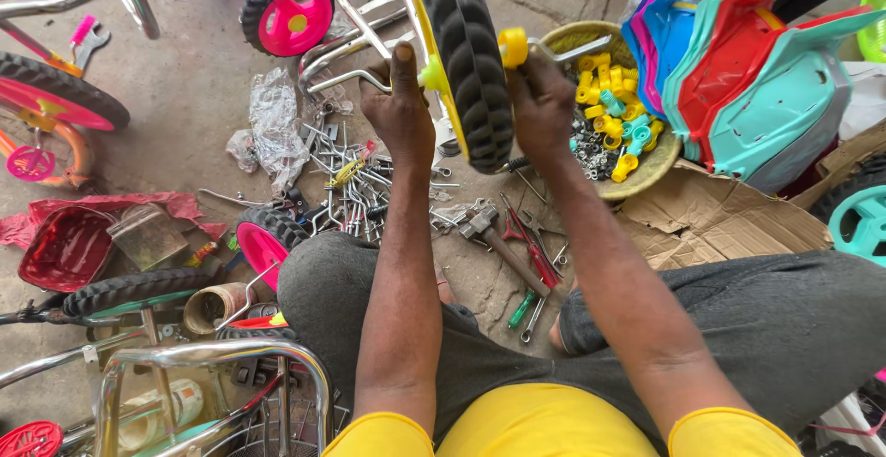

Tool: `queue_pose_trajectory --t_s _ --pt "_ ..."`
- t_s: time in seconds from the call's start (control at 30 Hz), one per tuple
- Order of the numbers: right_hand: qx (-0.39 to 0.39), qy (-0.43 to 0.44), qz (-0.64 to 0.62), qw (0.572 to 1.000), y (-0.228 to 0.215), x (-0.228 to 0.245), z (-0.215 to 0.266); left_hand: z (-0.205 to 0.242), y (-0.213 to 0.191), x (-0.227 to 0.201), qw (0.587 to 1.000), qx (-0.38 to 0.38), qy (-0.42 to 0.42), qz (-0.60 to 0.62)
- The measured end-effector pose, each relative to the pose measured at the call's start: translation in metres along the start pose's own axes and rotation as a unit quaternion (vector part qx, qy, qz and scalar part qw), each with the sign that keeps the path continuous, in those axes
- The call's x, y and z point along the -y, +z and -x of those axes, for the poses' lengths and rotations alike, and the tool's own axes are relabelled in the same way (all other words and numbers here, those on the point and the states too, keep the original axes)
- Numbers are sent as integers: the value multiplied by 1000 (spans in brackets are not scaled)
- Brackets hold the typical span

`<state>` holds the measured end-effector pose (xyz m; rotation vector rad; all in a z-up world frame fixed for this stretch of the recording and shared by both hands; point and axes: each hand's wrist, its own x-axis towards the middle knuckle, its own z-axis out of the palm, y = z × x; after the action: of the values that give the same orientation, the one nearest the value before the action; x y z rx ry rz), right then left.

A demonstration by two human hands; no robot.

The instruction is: The person assembles a tricycle wheel by attaching a yellow plastic hub to a black tire and securing it to the metal frame. They use a wrench to tighten the axle nut and then attach a yellow plastic cap to the hub.

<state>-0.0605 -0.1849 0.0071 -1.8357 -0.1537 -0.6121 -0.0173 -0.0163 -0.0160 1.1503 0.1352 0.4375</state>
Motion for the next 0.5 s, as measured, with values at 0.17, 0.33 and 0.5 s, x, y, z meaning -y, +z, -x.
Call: queue_pose_trajectory --t_s 0.17,0.33,0.5 --pt "-26 17 -41 999 7 9 5 0 -1 13 999 2 27 28" --pt "-30 -63 117 991 -22 32 15 -1 -18 16 995 31 -7 96" --pt "-27 -229 288 929 -47 62 1 7 -29 10 981 59 -33 179"
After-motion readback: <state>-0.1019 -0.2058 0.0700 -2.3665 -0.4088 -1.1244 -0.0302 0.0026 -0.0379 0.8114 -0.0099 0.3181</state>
